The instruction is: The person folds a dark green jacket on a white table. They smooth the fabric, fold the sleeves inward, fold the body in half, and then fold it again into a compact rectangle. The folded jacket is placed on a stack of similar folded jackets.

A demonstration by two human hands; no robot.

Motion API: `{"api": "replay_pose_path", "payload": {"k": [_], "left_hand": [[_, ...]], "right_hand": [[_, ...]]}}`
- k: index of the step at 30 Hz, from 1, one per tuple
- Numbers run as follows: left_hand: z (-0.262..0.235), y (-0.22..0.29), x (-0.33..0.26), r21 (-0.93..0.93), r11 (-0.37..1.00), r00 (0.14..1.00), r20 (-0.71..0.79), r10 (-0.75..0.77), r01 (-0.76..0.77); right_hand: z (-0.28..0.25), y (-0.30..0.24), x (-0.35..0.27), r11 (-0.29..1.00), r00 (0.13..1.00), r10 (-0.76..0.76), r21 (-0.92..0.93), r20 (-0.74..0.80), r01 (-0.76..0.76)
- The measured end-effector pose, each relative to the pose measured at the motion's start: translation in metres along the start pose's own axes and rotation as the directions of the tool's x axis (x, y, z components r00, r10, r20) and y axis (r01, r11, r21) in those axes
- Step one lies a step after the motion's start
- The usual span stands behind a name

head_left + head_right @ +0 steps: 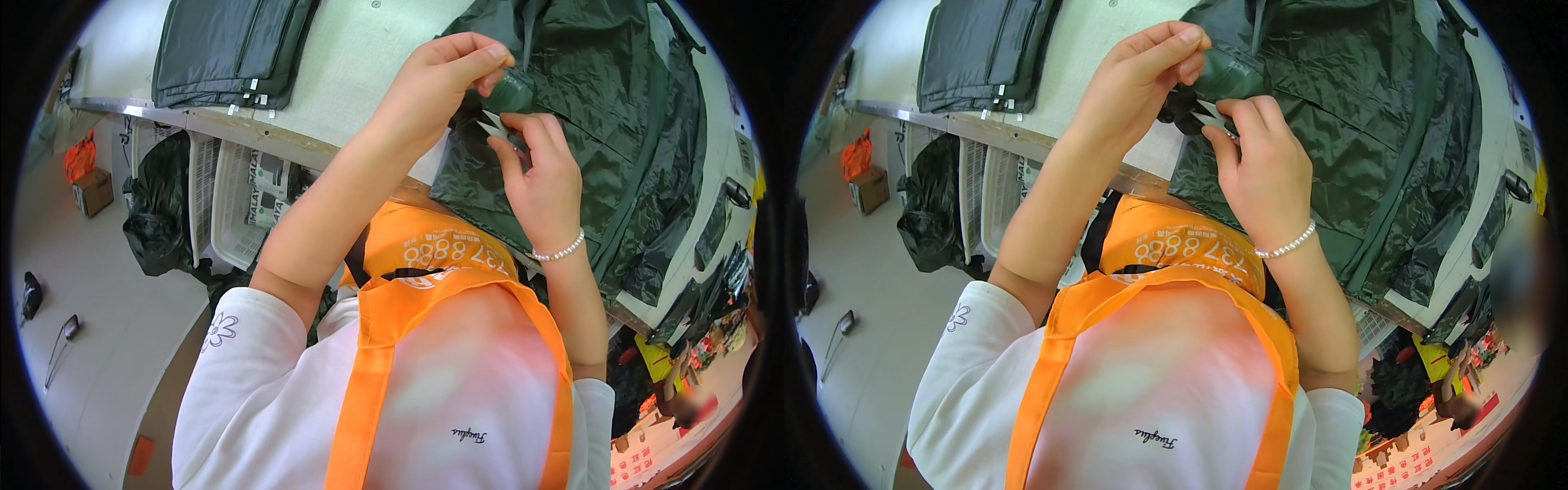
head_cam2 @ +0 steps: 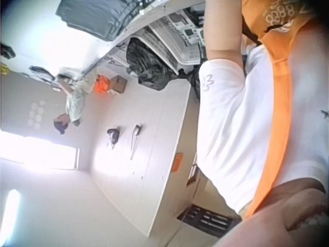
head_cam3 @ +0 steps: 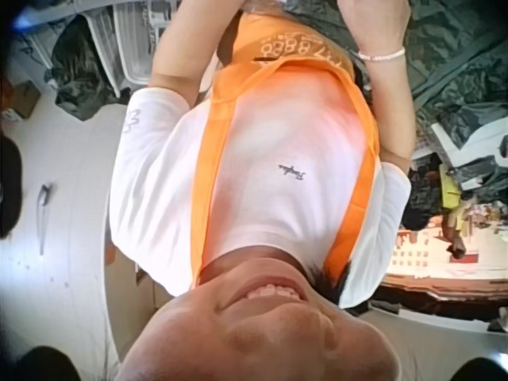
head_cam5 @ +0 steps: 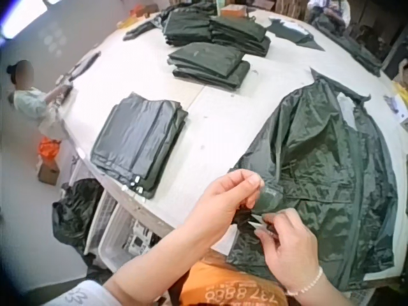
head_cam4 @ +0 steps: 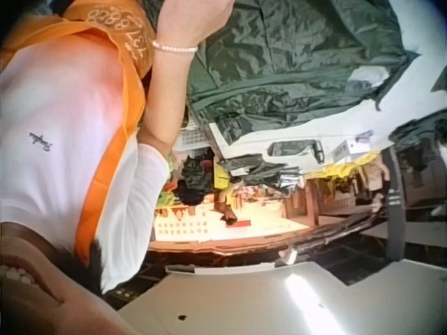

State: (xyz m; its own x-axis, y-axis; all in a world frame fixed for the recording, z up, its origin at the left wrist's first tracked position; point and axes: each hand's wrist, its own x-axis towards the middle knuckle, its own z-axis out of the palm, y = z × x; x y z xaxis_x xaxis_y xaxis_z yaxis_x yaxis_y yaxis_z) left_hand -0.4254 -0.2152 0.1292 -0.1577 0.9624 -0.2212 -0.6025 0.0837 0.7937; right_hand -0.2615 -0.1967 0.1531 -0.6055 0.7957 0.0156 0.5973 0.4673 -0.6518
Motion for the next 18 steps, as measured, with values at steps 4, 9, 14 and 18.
{"api": "replay_pose_path", "payload": {"k": [4,9,14,18], "left_hand": [[0.015,0.011,0.003,0.017,0.999,0.999,0.025,0.042,-0.043],[0.024,0.017,0.001,-0.022,1.000,0.997,0.078,0.022,-0.021],[0.030,0.022,-0.004,-0.057,0.998,0.993,0.119,-0.028,0.035],[0.031,0.024,-0.007,-0.025,0.999,0.995,0.095,-0.029,0.032]], "right_hand": [[0.001,-0.005,0.004,0.999,1.000,-0.021,-0.029,-0.021,0.021],[-0.005,-0.018,0.007,1.000,0.998,0.008,-0.003,-0.055,-0.008],[0.001,-0.021,0.008,0.995,0.989,-0.054,-0.092,-0.139,0.041],[0.001,-0.021,0.008,0.991,0.992,-0.029,-0.135,-0.126,0.011]]}}
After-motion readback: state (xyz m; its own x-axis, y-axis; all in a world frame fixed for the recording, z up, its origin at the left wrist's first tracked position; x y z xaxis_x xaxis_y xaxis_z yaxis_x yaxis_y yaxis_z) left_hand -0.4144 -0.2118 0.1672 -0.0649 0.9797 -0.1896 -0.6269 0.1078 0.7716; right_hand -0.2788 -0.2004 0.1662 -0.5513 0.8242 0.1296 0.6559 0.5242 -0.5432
